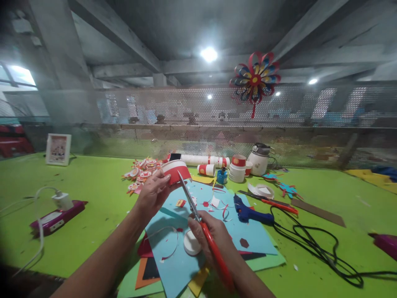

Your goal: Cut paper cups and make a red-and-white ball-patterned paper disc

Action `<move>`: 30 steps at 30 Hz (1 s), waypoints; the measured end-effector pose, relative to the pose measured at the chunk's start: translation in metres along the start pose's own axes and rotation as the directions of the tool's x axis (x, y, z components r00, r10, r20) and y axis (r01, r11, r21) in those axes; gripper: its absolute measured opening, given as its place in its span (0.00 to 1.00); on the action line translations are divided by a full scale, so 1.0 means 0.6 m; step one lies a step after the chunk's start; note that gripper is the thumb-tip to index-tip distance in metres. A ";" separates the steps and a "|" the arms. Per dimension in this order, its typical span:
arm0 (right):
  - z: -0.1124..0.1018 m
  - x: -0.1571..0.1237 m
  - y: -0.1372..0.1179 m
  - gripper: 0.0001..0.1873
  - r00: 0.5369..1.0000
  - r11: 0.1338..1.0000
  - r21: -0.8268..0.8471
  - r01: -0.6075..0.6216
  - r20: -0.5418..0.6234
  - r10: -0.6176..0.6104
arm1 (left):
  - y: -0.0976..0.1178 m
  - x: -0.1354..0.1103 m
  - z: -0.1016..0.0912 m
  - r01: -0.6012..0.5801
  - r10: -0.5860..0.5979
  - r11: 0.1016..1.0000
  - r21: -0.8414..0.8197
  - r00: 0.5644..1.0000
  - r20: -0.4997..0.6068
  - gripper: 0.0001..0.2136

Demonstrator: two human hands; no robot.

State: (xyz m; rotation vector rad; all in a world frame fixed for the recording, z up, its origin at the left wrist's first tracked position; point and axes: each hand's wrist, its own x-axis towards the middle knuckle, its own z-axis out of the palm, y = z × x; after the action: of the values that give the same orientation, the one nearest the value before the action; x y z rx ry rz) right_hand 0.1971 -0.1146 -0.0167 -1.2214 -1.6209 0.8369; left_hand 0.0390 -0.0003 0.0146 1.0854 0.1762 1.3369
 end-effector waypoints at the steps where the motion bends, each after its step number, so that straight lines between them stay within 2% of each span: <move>1: 0.000 0.000 -0.001 0.25 1.000 1.000 -0.004 0.000 -0.005 0.000 | 0.000 0.000 0.000 0.003 -0.003 1.000 -0.002 1.000 -0.005 0.08; 10: -0.001 0.001 -0.001 0.26 0.997 0.993 -0.110 0.053 -0.047 -0.058 | -0.001 -0.001 -0.001 0.006 -0.006 1.000 0.007 1.000 0.000 0.05; 21: 0.007 -0.001 0.005 0.23 0.995 0.999 0.006 0.051 -0.084 -0.050 | -0.004 -0.001 -0.001 0.056 -0.057 0.998 -0.029 0.998 -0.015 0.07; 30: 0.017 -0.005 -0.001 0.21 0.991 0.990 0.131 -0.049 -0.117 0.064 | -0.007 -0.006 0.004 0.125 -0.126 0.991 -0.044 0.992 -0.006 0.05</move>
State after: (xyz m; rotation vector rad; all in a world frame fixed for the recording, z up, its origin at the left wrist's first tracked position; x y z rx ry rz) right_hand 0.1879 -0.1173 -0.0205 -1.2085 -1.4201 0.8717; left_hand 0.0422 -0.0041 0.0112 1.0155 0.2179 1.2277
